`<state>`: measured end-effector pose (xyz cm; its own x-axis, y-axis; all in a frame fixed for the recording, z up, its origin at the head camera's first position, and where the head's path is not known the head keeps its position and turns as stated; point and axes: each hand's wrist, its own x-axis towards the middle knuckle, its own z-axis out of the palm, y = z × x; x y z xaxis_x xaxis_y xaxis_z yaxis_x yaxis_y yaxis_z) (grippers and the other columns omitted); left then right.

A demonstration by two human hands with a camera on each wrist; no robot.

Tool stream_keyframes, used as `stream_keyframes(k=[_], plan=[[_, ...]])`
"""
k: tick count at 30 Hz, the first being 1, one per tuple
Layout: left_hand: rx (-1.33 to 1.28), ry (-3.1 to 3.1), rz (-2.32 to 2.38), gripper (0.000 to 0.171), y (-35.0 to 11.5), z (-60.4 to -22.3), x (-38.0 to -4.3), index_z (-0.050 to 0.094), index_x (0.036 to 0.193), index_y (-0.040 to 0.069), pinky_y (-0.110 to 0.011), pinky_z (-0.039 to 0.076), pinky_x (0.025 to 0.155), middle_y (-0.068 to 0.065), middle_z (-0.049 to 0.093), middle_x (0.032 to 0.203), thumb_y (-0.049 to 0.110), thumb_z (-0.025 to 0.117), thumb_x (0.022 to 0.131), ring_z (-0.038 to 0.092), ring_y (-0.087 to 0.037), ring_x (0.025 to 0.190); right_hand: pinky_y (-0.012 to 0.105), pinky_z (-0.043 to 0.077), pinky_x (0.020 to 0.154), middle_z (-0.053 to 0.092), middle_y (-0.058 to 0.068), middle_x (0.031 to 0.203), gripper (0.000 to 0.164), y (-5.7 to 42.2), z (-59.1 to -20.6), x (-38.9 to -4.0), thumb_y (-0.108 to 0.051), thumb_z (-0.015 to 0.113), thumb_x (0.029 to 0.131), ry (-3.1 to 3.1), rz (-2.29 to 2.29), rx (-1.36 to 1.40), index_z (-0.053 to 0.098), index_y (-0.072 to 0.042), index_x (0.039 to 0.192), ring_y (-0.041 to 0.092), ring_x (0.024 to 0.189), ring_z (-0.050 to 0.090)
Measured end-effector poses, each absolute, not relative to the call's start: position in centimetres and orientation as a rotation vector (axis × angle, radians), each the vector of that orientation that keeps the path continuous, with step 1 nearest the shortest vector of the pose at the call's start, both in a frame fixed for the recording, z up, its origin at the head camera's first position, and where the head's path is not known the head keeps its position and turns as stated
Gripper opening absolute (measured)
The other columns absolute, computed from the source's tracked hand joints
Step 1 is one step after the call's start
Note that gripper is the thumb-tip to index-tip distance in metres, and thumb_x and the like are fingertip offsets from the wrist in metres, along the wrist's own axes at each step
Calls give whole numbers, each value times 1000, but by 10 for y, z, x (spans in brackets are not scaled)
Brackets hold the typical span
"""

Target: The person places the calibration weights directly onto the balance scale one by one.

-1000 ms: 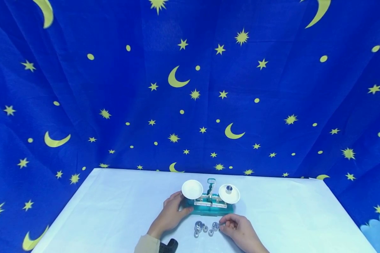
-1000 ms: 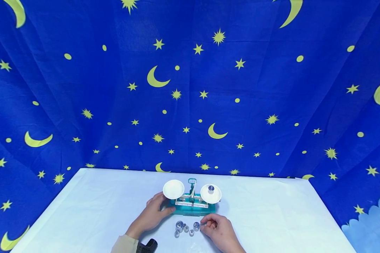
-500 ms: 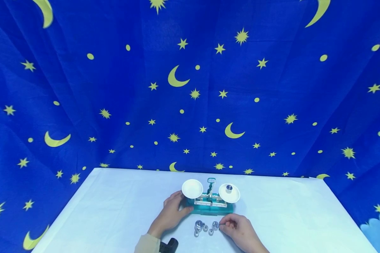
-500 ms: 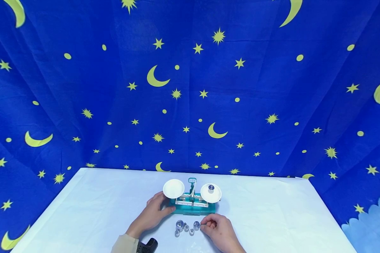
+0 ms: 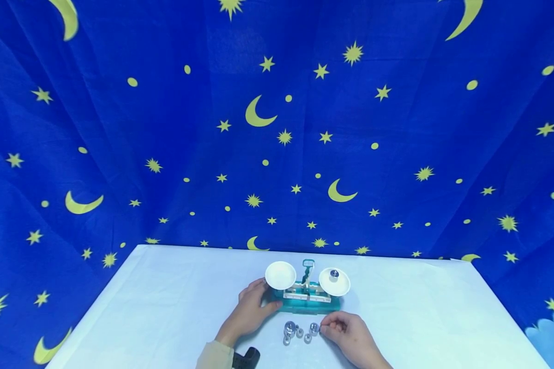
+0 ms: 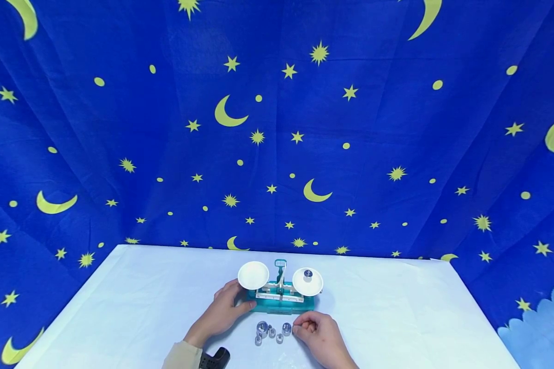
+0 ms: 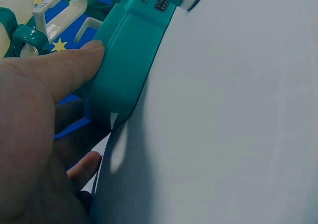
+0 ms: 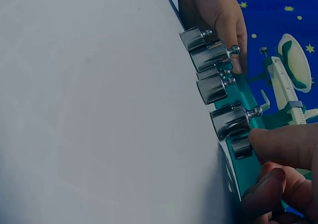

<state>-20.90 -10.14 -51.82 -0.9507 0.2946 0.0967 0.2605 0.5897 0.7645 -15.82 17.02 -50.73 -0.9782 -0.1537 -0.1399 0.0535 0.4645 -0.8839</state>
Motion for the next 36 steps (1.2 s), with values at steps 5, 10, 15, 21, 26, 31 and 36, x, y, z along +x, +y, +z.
stream_keyframes(k=[5,10,15,21,26,31,36], plan=[[482,2754,1322,72,-102,-518,-209,46,147,-1,-67,12,116,-19,50,149,42,69,93,33,-41,144,25,46,57,60,-1,74,12,170,-507,-159,-19,75,90,2497,-1538,-41,73,-8,95,17,69,53],[475,2753,1317,73,-102,-518,-209,46,147,-1,-67,12,117,-19,49,149,42,69,93,32,-41,145,24,45,57,59,-1,74,14,169,-508,-158,-19,75,90,2489,-1568,-34,72,-7,96,16,68,53],[474,2756,1313,73,-102,-519,-208,47,147,-1,-67,12,117,-19,49,149,41,69,93,33,-40,145,24,46,59,60,-1,76,15,169,-506,-157,-19,76,89,2470,-1595,-38,72,-6,96,16,70,53],[482,2753,1327,72,-102,-518,-208,47,146,-2,-67,12,117,-19,50,149,41,69,93,33,-41,144,24,47,59,61,0,76,17,169,-502,-156,-19,75,90,2450,-1610,-37,72,-4,98,17,70,54],[485,2751,1335,72,-102,-518,-208,47,147,-1,-67,12,117,-19,50,149,41,69,93,33,-41,144,24,50,62,67,1,83,16,171,-498,-155,-17,74,91,2460,-1607,-57,71,-4,100,17,74,58],[486,2750,1337,72,-102,-517,-208,47,147,-1,-67,13,116,-19,50,149,41,69,93,33,-41,144,24,52,63,69,1,86,15,172,-494,-155,-16,72,92,2451,-1617,-59,71,-4,100,18,76,60],[491,2751,1339,73,-102,-517,-208,47,147,-2,-67,13,116,-19,50,149,41,69,93,33,-41,144,24,52,61,68,2,84,14,171,-490,-155,-16,72,91,2438,-1634,-51,71,-5,100,18,74,59]])
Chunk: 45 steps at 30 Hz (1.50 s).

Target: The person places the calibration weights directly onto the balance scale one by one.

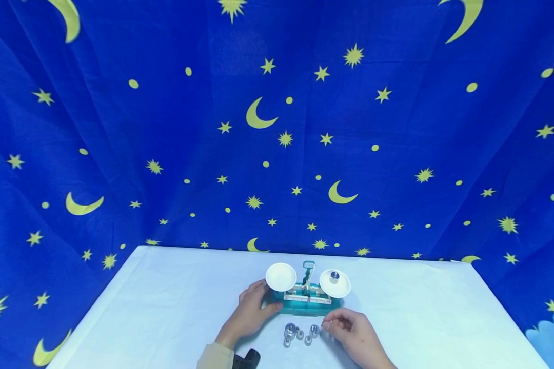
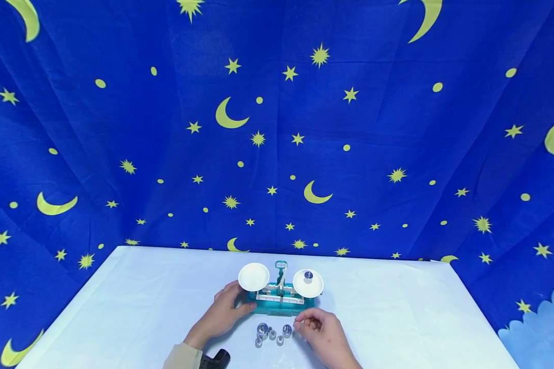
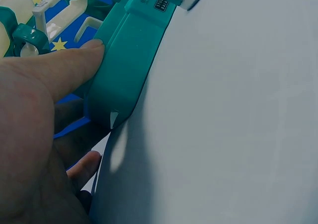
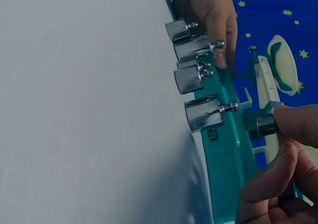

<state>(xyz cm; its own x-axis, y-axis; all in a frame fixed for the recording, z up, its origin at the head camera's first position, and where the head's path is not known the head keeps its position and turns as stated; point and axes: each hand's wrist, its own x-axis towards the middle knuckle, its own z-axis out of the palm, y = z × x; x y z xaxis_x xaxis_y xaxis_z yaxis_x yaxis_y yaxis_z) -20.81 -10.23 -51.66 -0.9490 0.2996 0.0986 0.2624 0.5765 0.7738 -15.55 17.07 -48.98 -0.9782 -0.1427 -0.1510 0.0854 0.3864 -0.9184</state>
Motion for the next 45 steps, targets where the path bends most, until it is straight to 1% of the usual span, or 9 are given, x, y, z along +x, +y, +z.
stream_keyframes(k=[9,18,31,35,45], plan=[[486,2764,1336,72,-103,-516,-208,48,146,-2,-67,13,116,-19,50,148,42,69,92,33,-41,144,24,51,58,62,2,82,17,170,-484,-153,-17,74,90,2462,-1667,-53,70,-4,100,15,71,56],[472,2756,1337,72,-103,-515,-207,47,146,-2,-67,13,116,-20,50,148,40,70,92,33,-41,144,24,50,59,61,2,82,17,169,-481,-153,-17,75,90,2471,-1703,-35,70,-4,100,14,70,56],[472,2751,1329,72,-104,-515,-206,47,147,-1,-68,13,116,-19,50,149,40,70,92,33,-41,144,24,51,65,61,3,84,19,170,-467,-150,-18,77,88,2495,-1756,12,71,-4,99,14,76,56],[462,2749,1329,72,-105,-515,-207,47,147,-1,-68,13,116,-19,50,149,41,69,93,33,-41,144,23,51,67,61,4,85,17,171,-466,-151,-16,77,88,2511,-1792,-14,71,-4,98,13,77,56],[476,2750,1331,71,-102,-516,-208,47,147,-1,-67,13,116,-17,50,149,41,69,93,34,-40,144,23,52,67,61,4,85,11,176,-459,-154,-11,77,87,2552,-1803,82,72,-5,96,14,78,56]])
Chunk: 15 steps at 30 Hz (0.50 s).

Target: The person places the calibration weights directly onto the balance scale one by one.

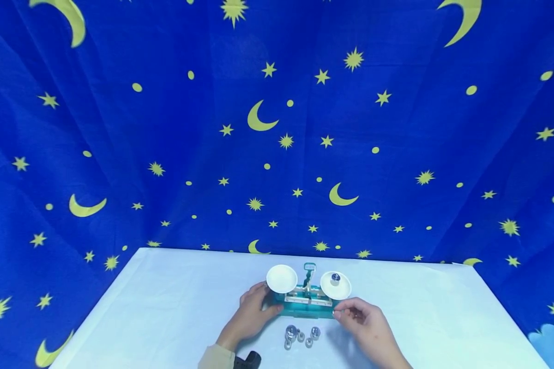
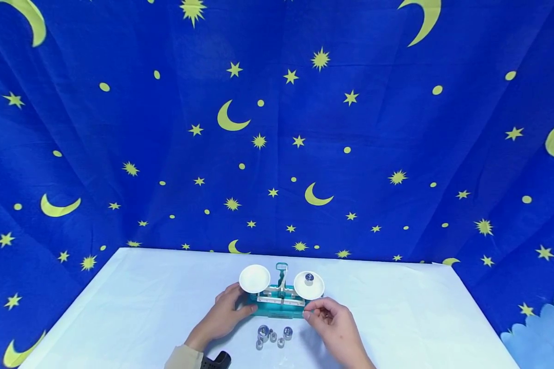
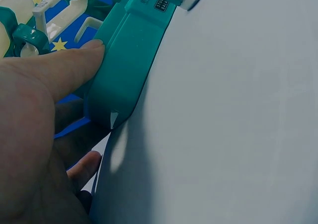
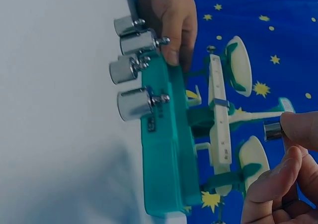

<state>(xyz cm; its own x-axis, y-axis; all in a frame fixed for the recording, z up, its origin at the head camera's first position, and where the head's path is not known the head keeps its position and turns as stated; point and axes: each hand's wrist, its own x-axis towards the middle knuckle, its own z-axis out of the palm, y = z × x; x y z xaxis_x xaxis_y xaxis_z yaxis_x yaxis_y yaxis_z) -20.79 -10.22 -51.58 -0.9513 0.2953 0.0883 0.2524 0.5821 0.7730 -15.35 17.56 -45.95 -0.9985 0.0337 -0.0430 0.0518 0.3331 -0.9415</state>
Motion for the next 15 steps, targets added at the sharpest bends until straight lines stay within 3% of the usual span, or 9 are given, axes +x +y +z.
stream_keyframes(k=[15], plan=[[469,2746,1336,73,-100,-515,-208,47,147,-1,-68,13,115,-18,50,149,42,69,92,34,-40,144,23,52,67,62,2,83,9,181,-452,-160,-11,78,87,2654,-1816,37,73,-7,94,12,75,57]])
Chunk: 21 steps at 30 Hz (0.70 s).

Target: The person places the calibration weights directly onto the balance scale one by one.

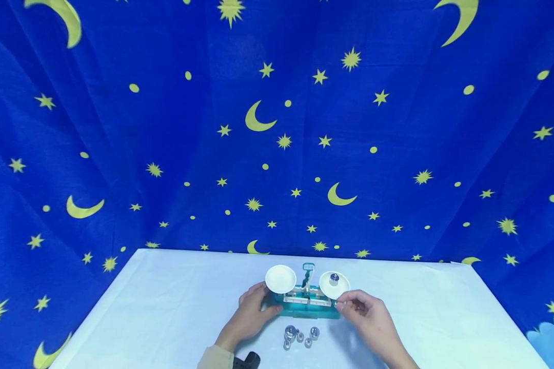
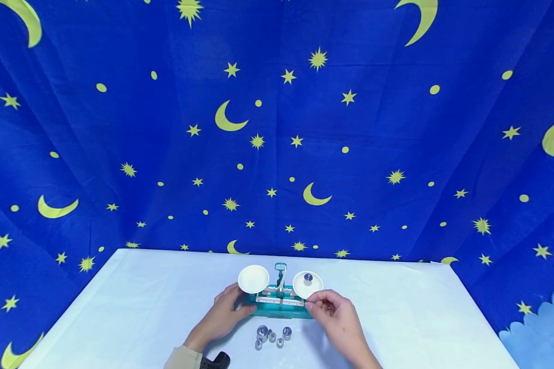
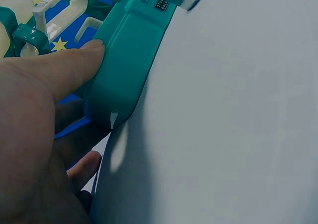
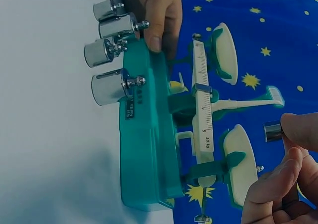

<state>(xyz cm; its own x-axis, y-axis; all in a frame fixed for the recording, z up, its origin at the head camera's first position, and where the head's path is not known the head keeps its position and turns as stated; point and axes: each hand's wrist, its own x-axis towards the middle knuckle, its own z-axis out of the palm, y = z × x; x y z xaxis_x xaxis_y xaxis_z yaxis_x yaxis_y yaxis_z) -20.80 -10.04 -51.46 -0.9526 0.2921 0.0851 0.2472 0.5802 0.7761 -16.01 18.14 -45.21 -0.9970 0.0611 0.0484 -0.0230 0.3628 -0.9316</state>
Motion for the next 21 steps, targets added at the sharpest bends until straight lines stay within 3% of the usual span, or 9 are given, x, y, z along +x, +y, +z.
stream_keyframes(k=[21], plan=[[489,2760,1332,72,-102,-518,-210,47,146,-2,-68,14,115,-18,51,148,41,69,93,35,-40,143,23,51,70,64,3,85,8,184,-448,-173,-11,76,88,-2489,1631,20,74,-8,95,13,78,58]])
